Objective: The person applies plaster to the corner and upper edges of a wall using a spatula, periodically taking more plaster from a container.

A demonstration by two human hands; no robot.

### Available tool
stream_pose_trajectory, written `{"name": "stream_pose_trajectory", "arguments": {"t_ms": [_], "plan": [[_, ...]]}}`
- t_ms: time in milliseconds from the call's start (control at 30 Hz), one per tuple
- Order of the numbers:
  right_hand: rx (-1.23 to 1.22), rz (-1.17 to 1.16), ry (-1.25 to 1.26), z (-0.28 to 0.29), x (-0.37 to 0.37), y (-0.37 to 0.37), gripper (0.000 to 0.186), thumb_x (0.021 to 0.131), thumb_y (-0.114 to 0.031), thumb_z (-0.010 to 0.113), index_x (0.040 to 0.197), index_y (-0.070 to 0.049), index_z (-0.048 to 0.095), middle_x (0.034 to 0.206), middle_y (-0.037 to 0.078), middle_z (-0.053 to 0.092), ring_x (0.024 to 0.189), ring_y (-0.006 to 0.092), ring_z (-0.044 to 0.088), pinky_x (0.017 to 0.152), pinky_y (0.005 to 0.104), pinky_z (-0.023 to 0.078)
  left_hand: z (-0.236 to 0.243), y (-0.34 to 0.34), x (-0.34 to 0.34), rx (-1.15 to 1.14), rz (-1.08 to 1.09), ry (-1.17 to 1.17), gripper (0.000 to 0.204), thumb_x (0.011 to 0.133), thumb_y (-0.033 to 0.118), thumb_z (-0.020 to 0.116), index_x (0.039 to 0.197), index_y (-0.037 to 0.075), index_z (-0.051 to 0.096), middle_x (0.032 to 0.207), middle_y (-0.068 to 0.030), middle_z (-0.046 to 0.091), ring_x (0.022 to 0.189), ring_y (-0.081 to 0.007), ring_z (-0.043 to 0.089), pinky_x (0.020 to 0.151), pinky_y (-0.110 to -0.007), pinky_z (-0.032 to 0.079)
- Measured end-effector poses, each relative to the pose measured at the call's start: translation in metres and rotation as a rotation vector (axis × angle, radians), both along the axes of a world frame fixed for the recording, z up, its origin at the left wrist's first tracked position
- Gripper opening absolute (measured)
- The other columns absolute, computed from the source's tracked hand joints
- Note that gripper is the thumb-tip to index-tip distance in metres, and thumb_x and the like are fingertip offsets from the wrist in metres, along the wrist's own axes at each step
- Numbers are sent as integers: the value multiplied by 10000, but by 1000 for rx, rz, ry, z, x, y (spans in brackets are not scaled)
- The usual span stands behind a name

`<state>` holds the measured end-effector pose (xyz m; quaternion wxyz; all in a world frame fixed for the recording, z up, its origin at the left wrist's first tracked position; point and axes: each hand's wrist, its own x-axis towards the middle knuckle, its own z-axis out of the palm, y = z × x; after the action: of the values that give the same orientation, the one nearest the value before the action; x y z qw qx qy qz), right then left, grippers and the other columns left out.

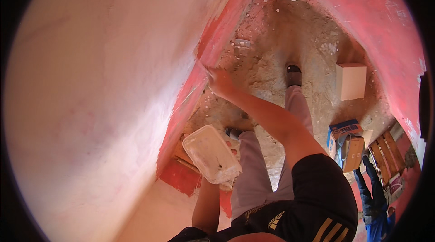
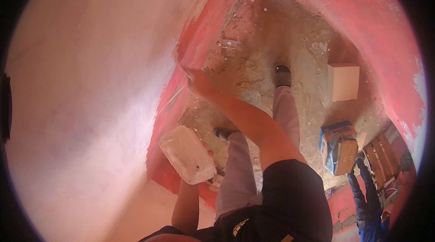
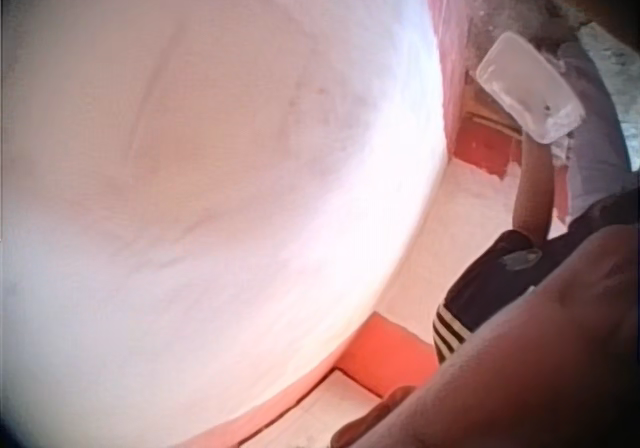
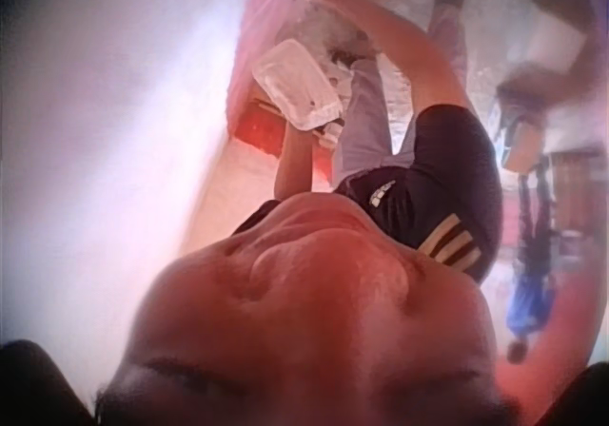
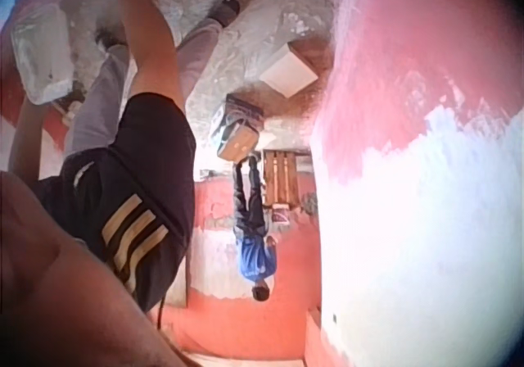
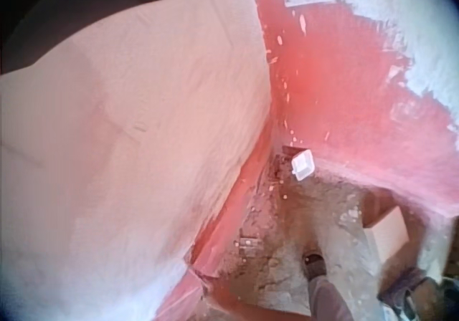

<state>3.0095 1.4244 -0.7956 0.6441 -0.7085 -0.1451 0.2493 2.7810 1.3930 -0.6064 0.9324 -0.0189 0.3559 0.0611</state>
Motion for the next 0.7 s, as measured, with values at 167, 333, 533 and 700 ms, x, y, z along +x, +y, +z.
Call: {"name": "stream_pose_trajectory", "arguments": {"t_ms": [167,333,533,700], "plan": [[-64,-276,254,-67,139,-57,294,873,-48,548,1162,-30,593,729,144,590,660,293,612,610,431,498,0,-1,6,17,-9,4,803,881,517,618,1477,82,302,1446,-264,362,1249,-506,450,906,-782,386],[63,-697,128,-98,303,-15,247,928,-223,554,957,6,641,780,197,611,708,364,602,608,449,477,-5,3,16,-58,-118,25,797,853,527,656,1464,127,338,1394,-179,414,1225,-452,445,878,-712,449],[-36,123,251,27,-10,22,480,931,-110,492,1411,-138,489,1139,247,623,1060,406,604,939,488,461,54,10,11,129,-7,29,786,858,545,637,1456,131,341,1385,-175,423,1218,-461,447,859,-718,458],[-341,-430,-358,-38,123,-45,268,956,-257,548,961,-11,652,809,172,624,754,307,614,695,445,483,72,18,28,128,-3,-42,814,840,548,650,1473,149,329,1430,-199,405,1201,-474,461,889,-749,415]]}}
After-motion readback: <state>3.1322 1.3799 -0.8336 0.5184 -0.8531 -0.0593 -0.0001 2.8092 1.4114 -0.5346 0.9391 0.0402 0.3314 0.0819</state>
